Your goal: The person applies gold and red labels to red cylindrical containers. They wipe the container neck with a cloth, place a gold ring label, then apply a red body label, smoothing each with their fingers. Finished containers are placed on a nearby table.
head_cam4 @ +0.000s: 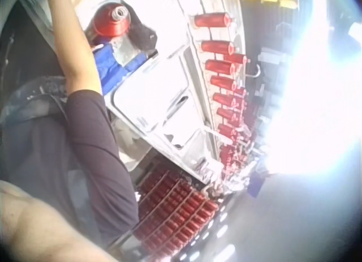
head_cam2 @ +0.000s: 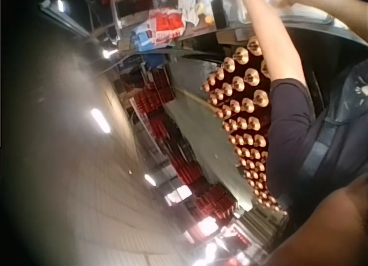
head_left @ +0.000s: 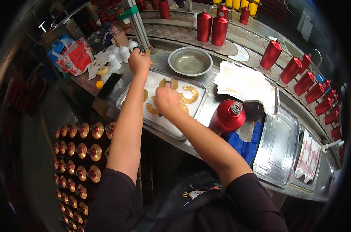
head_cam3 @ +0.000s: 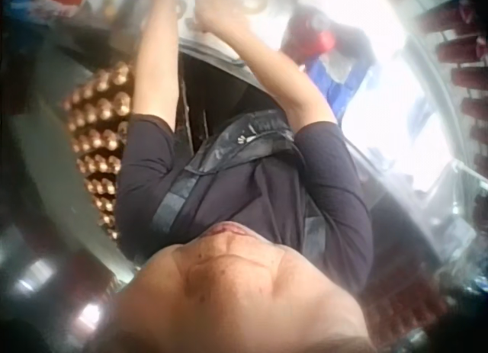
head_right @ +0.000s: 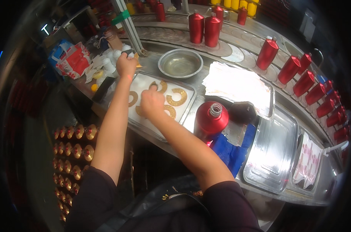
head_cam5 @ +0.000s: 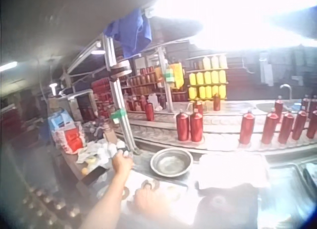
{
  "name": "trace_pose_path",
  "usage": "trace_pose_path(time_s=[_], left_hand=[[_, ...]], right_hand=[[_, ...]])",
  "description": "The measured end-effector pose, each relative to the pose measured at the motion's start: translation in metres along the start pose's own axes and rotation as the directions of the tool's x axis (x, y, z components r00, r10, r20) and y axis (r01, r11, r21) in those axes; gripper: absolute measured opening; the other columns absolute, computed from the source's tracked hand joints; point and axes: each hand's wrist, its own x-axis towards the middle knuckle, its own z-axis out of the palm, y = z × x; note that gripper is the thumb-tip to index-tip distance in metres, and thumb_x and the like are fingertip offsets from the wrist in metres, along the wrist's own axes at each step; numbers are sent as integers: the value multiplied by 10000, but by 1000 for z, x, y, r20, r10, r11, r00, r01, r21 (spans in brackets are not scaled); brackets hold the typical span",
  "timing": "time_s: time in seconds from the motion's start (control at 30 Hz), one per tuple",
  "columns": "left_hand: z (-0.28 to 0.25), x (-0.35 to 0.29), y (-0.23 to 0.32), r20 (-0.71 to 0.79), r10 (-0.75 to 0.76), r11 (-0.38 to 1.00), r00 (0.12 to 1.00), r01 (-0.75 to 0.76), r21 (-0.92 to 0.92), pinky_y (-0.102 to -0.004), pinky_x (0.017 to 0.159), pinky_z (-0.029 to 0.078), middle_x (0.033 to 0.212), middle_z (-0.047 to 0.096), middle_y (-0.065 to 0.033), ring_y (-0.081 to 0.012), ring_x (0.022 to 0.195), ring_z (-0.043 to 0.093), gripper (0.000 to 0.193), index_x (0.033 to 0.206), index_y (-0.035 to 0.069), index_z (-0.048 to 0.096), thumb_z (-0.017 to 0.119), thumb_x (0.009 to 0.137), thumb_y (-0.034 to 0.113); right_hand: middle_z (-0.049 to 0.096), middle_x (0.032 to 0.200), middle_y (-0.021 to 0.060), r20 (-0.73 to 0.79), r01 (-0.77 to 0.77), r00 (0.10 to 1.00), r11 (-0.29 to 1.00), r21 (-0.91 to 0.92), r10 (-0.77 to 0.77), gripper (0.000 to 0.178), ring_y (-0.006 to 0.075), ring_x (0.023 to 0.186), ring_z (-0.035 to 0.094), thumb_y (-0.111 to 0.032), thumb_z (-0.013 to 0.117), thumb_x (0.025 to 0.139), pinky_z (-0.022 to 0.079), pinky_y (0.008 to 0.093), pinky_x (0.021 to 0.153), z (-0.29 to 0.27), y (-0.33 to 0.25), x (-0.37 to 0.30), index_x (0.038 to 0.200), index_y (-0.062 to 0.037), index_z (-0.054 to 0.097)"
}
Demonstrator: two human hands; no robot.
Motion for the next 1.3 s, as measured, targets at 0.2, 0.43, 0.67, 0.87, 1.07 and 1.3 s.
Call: trace_pose_path(time_s=[0.2, 0.43, 0.67, 0.87, 1.07, 1.3], left_hand=[[-59, -31, 77, 314, 8, 666, 949, 229, -710, -257, 566, 498, 750, 710, -65, -105, 605, 626, 179, 770, -1, 554, 731, 781, 21], [-164, -105, 172, 512, 362, 403, 779, 365, -840, -256, 758, 558, 860, 716, -69, -114, 804, 688, 171, 990, -23, 652, 740, 844, -6], [-196, -195, 197, 642, 489, 370, 590, 527, -765, -235, 768, 532, 905, 690, -16, -79, 827, 662, 308, 1177, -23, 635, 715, 880, -29], [-194, -277, 187, 539, 196, 281, 819, 480, -831, -250, 808, 537, 987, 670, -67, -107, 871, 663, 264, 1141, -35, 569, 672, 900, -68], [-170, -277, 166, 557, 99, 280, 825, 514, -811, -253, 815, 546, 995, 627, -57, -103, 879, 659, 256, 1118, -14, 513, 659, 913, -60], [-141, -257, 169, 649, 69, 289, 758, 607, -740, -224, 726, 551, 980, 590, -55, -90, 762, 644, 309, 1167, -26, 480, 648, 909, -59]], right_hand=[[664, 1029, 191, -90, 86, 995, 719, 690, -33, 284, 334, 881, 658, -140, 596, 915, 517, 425, 807, -52, -22, -93, 1142, 1, 691], [413, 514, -16, 343, -347, 937, 59, 936, 63, 611, 90, 453, 394, -473, 403, 1063, 319, 236, 485, -189, 43, -199, 1499, -46, 430], [501, 563, 32, 257, -214, 940, -200, 956, 226, 651, 94, 450, 423, -525, 419, 1029, 347, 229, 494, -210, 83, -265, 1396, 5, 508], [653, 863, 44, 32, -114, 898, 161, 980, 439, 489, 89, 667, 586, -49, 625, 921, 486, 224, 660, -197, 97, -270, 1386, 64, 525], [561, 1386, 128, -326, 208, 938, 558, 803, 120, 584, 156, 1189, 593, 66, 648, 897, 470, 312, 1025, -186, 120, -242, 1448, 76, 453], [488, 1497, 183, -218, 162, 975, 569, 806, 31, 716, 203, 1332, 512, 8, 724, 854, 434, 308, 1067, -200, 165, -188, 1502, 22, 421]])
